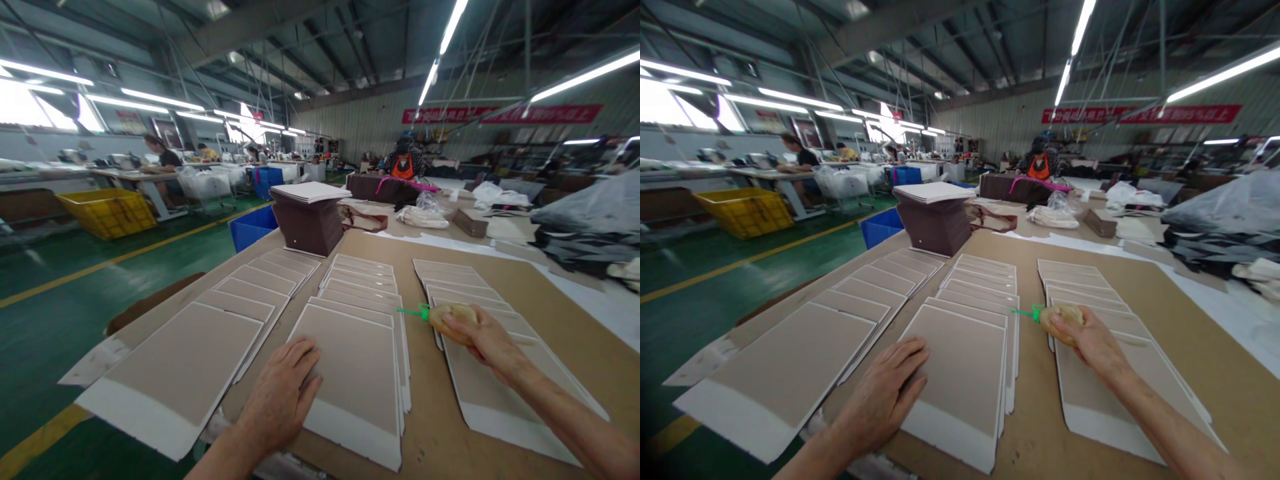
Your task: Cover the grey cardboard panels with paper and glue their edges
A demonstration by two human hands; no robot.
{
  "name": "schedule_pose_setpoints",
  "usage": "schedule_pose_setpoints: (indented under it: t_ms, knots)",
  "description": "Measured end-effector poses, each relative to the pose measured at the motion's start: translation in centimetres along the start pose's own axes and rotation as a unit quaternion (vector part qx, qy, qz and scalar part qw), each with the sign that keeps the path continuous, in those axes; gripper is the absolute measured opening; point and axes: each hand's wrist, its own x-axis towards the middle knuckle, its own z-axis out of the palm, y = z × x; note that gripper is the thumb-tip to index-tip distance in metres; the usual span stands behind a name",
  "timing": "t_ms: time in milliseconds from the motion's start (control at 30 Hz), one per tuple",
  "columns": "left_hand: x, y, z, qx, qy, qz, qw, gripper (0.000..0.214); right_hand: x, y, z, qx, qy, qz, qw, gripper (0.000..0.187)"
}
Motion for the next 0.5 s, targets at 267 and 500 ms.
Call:
schedule_pose_setpoints:
  t_ms: [267,500]
  knots:
    - [0.1,-0.1,0.1,-0.017,0.029,0.01,0.999,0.035,0.4,0.5,0.0,-0.033,0.002,-0.018,0.999,0.051]
    - [0.0,-0.1,0.1,-0.014,0.022,0.006,1.0,0.035,1.9,-0.6,0.9,-0.084,-0.015,-0.059,0.995,0.046]
